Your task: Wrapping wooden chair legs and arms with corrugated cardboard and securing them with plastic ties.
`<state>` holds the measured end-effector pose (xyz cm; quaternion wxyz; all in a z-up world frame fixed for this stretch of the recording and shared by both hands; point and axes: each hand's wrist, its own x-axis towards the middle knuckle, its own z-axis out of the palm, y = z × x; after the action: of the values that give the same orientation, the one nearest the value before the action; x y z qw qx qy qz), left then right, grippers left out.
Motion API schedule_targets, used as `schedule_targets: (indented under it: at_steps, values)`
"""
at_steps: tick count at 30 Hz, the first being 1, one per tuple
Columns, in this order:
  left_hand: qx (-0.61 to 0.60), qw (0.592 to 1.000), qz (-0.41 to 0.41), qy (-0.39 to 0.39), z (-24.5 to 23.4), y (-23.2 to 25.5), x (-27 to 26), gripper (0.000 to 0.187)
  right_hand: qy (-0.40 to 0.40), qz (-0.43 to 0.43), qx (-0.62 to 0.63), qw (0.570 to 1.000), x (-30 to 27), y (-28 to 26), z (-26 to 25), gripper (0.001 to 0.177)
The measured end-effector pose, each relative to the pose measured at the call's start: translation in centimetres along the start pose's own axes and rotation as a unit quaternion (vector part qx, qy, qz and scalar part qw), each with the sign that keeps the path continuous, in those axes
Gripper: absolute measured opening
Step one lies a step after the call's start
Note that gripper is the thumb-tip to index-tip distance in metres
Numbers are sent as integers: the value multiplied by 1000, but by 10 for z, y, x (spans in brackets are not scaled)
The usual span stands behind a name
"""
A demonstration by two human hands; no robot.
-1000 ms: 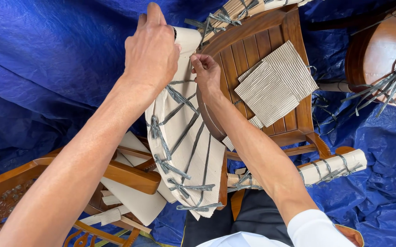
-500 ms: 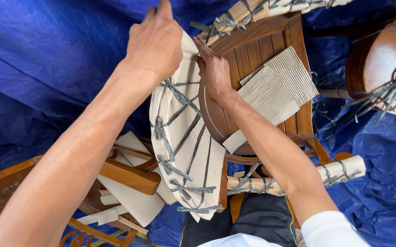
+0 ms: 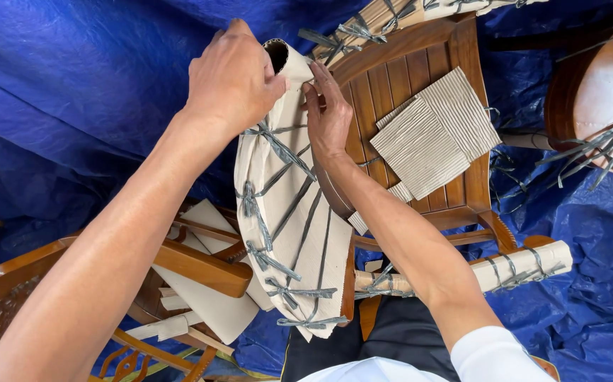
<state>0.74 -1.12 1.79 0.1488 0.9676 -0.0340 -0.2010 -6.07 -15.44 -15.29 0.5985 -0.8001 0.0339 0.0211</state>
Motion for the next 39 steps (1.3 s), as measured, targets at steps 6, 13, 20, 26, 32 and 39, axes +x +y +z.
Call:
schedule_targets:
  at_steps: [6,13,20,26,32,39]
  values:
    - [-52,995,-20,-82,-4,-13,11,24,-53,106,22,993,2,-11,-15,37]
    - [-41,990,114,-77,-19,-16,10,15,-118,77,64,988,2,-11,-26,38]
    - [-236,971,2,-45,-12,-17,-4,41,-60,20,-1,998,-5,-19,-16,43]
    - [-8,998,36,-50,4,-32,6,28,-56,-18,-104,993,12,-39,-22,38]
    - [-89,969,-93,-210,-12,-16,4,28,-115,16,17,993,11,-26,-11,59]
    - [-179,982,16,-60,27,-25,7,43,-105,78,26,991,-10,-28,-8,62]
